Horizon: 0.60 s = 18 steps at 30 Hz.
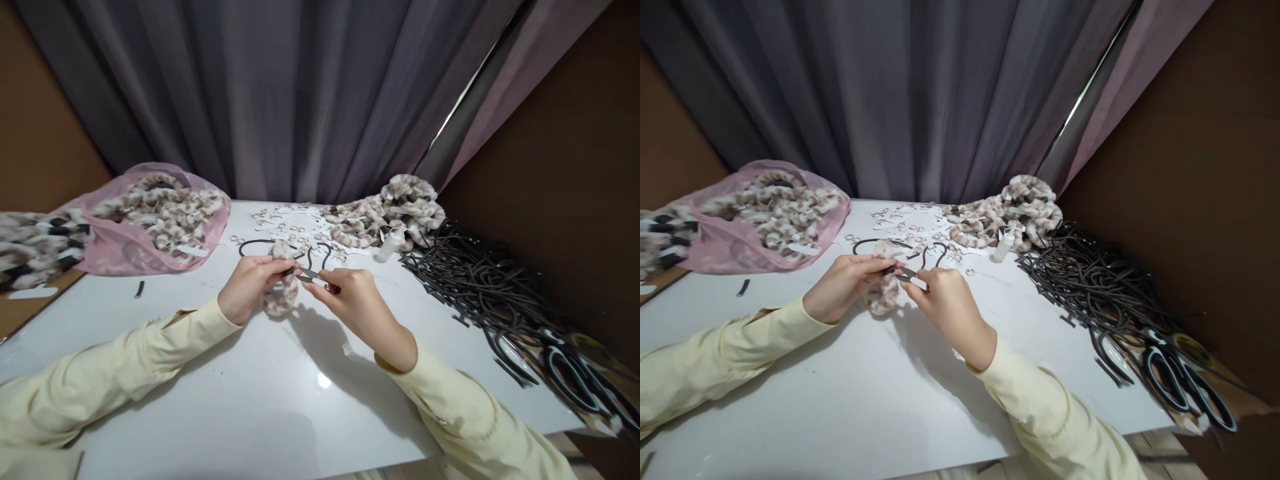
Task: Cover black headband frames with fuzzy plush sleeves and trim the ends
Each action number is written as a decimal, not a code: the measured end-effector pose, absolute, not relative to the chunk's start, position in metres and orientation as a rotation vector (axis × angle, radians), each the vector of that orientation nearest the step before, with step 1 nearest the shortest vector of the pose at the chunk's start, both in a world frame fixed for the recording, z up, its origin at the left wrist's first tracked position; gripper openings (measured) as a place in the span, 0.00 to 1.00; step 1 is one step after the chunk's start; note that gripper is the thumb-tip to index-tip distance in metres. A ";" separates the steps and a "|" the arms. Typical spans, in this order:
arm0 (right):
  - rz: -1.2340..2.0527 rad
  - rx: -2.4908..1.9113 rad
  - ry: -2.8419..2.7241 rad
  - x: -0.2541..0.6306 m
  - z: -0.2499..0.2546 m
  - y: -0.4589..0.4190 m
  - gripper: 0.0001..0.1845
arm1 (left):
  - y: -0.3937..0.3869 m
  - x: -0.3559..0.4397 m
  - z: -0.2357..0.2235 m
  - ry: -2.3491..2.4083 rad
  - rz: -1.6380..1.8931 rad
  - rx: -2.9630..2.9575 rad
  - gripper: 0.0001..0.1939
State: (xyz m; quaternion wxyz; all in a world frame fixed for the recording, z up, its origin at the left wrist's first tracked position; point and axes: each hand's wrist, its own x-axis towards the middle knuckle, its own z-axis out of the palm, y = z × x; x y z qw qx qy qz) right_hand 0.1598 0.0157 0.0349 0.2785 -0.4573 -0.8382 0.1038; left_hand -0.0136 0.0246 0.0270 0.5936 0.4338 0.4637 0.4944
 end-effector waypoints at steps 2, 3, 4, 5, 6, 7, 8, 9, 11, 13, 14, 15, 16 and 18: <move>0.294 -1.247 -2.244 0.164 0.040 0.015 0.22 | 0.030 -0.021 0.033 1.127 1.062 1.094 0.06; 0.286 -1.248 -2.236 0.167 0.044 0.015 0.23 | 0.034 -0.026 0.035 1.125 0.998 1.133 0.05; 0.268 -1.245 -2.222 0.169 0.047 0.015 0.23 | 0.038 -0.032 0.038 1.102 0.938 1.153 0.05; 0.241 -1.242 -2.203 0.172 0.050 0.014 0.24 | 0.042 -0.037 0.040 1.064 0.885 1.145 0.06; 0.208 -1.239 -2.182 0.174 0.054 0.013 0.24 | 0.045 -0.043 0.042 1.022 0.849 1.129 0.06; 0.172 -1.236 -2.156 0.177 0.058 0.012 0.24 | 0.048 -0.047 0.043 0.987 0.837 1.099 0.06; 0.139 -1.234 -2.128 0.180 0.062 0.010 0.24 | 0.051 -0.052 0.045 0.960 0.828 1.060 0.06; 0.117 -1.233 -2.102 0.183 0.065 0.008 0.24 | 0.054 -0.055 0.046 0.938 0.816 1.019 0.05; 0.088 -1.244 -2.051 0.191 0.071 0.001 0.23 | 0.057 -0.059 0.049 0.906 0.782 0.945 0.05; 0.062 -1.276 -2.012 0.201 0.074 -0.010 0.21 | 0.060 -0.060 0.051 0.881 0.741 0.926 0.05; 0.042 -1.301 -1.992 0.208 0.074 -0.016 0.21 | 0.061 -0.060 0.051 0.875 0.726 0.952 0.04; 0.017 -1.317 -1.966 0.215 0.073 -0.023 0.20 | 0.064 -0.060 0.052 0.877 0.715 1.022 0.04; -0.001 -1.335 -1.939 0.223 0.070 -0.030 0.19 | 0.066 -0.058 0.052 0.884 0.705 1.120 0.04; -0.002 -1.396 -1.885 0.238 0.060 -0.045 0.17 | 0.072 -0.052 0.055 0.903 0.682 1.351 0.09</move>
